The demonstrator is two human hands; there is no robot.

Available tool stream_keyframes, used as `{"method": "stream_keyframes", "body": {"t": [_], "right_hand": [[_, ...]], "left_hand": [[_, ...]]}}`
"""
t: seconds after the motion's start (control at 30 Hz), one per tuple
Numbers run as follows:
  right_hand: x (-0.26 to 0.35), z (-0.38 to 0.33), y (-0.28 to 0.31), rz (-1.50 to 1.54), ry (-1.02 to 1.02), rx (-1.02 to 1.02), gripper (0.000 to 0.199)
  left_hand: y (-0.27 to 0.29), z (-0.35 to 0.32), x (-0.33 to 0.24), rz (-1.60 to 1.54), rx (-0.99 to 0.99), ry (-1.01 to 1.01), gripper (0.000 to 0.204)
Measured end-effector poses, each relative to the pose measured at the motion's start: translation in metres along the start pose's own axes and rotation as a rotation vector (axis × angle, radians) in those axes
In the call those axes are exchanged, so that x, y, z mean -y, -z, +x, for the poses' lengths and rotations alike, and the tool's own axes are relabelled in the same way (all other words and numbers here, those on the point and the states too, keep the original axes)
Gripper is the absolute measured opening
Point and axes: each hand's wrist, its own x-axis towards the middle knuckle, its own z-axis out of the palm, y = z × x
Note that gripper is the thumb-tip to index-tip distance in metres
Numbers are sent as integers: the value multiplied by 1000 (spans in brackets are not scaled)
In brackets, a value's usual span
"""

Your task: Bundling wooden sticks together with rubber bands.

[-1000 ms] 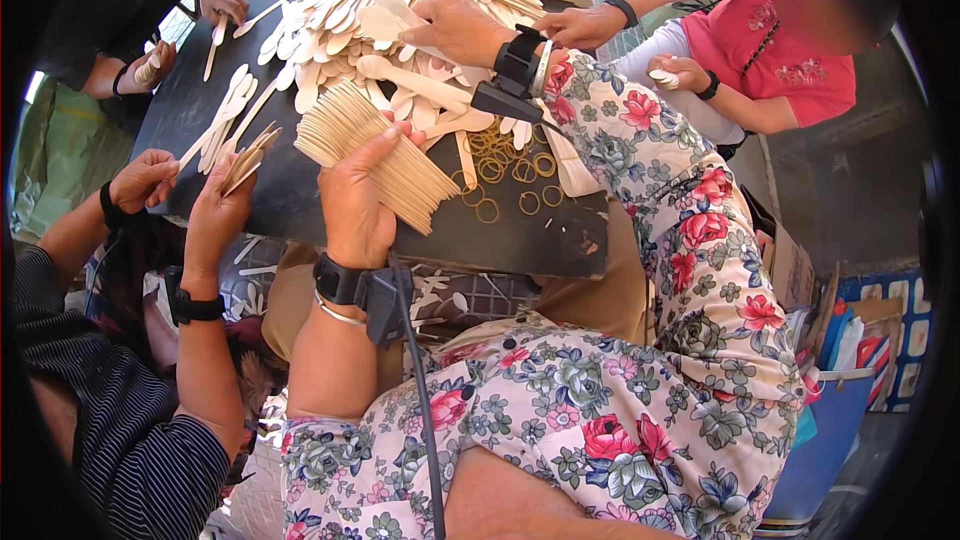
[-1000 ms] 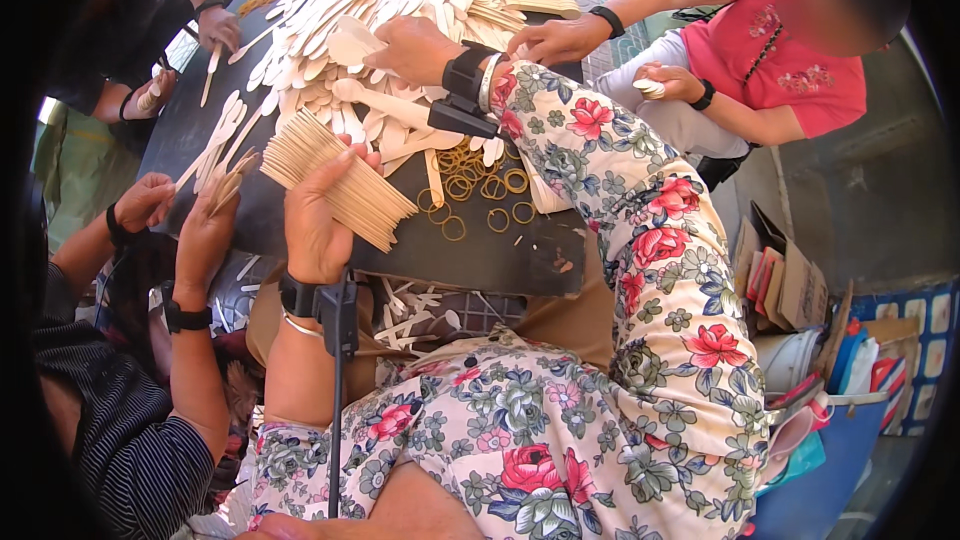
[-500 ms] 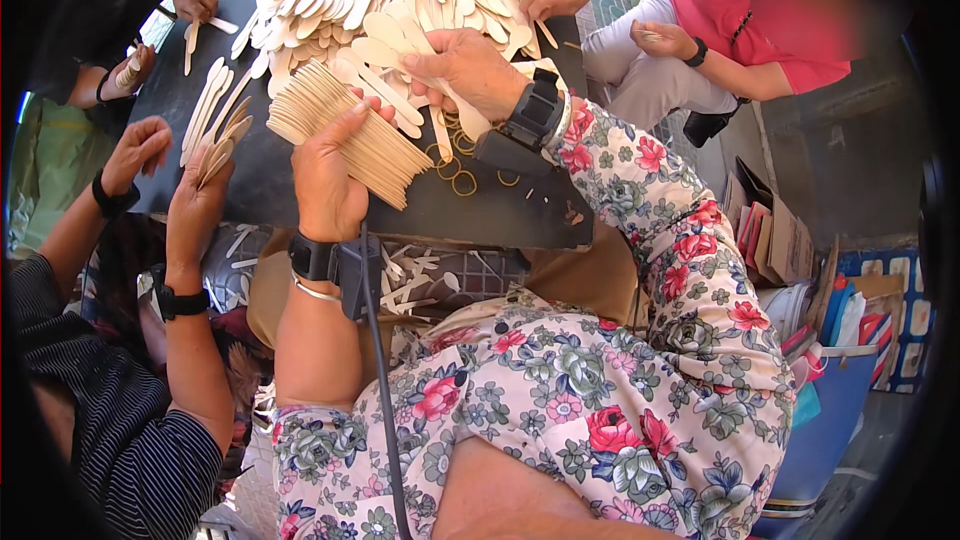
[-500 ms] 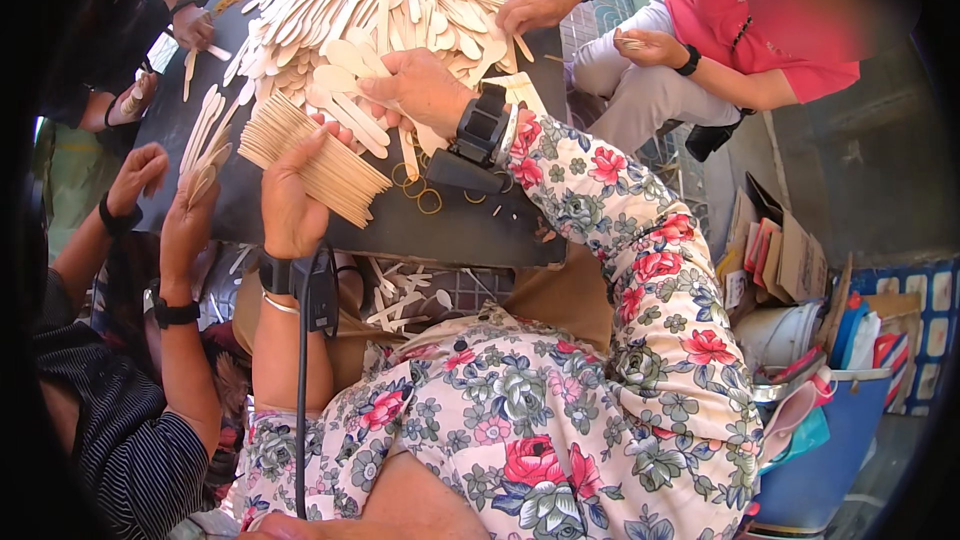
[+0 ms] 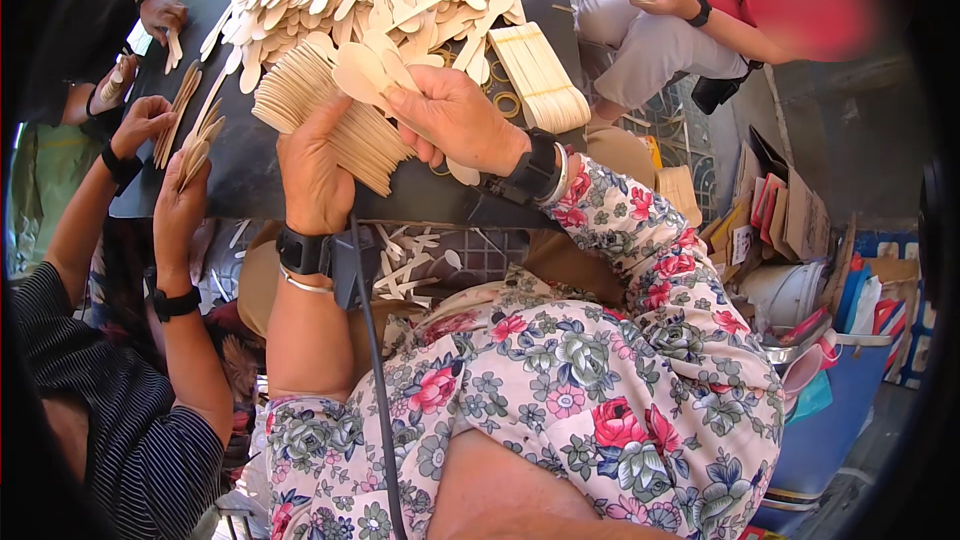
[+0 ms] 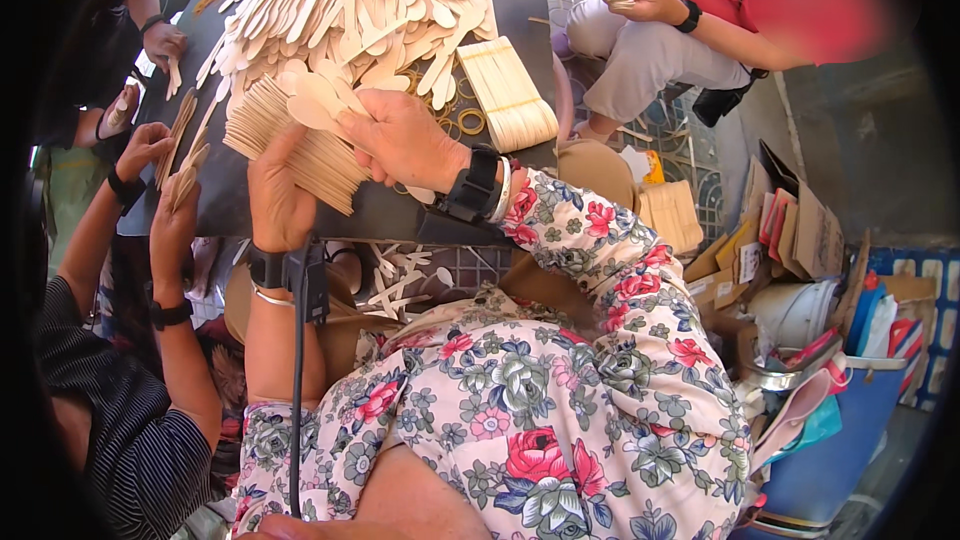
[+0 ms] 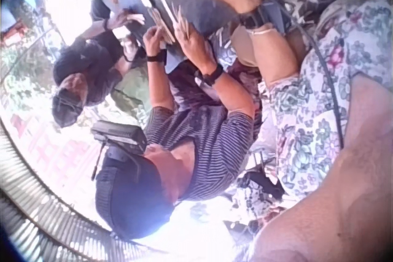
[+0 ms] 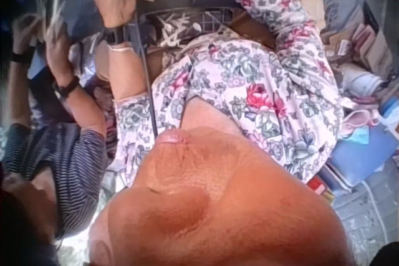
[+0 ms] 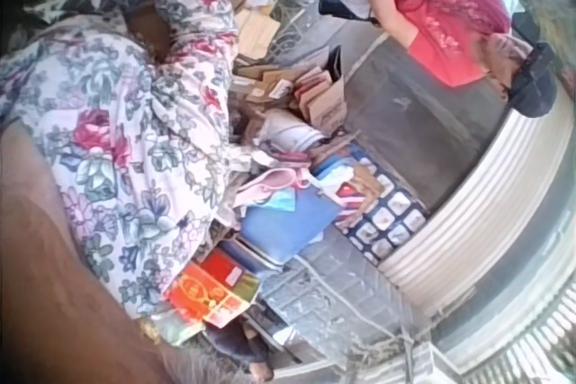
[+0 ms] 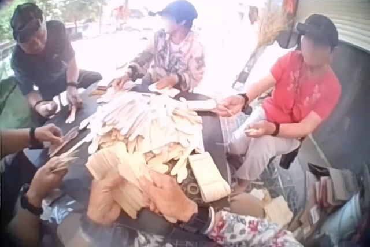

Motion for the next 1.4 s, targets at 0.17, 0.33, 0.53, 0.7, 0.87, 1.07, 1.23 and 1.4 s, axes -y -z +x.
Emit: {"method": "stream_keyframes", "body": {"t": [0.17, 0.33, 0.53, 0.7, 0.87, 1.07, 1.23, 1.4], "right_hand": [[1, -5, 5, 102, -59, -17, 30], [7, -10, -3, 128, -61, 7, 30], [10, -15, -12, 169, -72, 106, 33], [13, -15, -12, 78, -72, 191, 27], [15, -18, -9, -22, -12, 183, 20], [-6, -14, -15, -284, 279, 7, 17], [-17, -14, -21, -518, 428, -116, 21], [-16, -16, -20, -561, 374, -64, 26]], "left_hand": [[-10, -5, -4, 59, 128, -11, 31], [-14, -14, -5, 182, 74, -148, 35], [-12, -14, -10, 258, 7, -186, 36], [-15, -14, -11, 276, 16, -182, 35], [-22, -18, -21, 267, 125, -98, 37], [-28, -16, -20, 233, 111, -121, 30], [-16, -8, -18, 292, 87, -66, 27], [-9, -1, -12, 327, 80, -160, 27]]}}
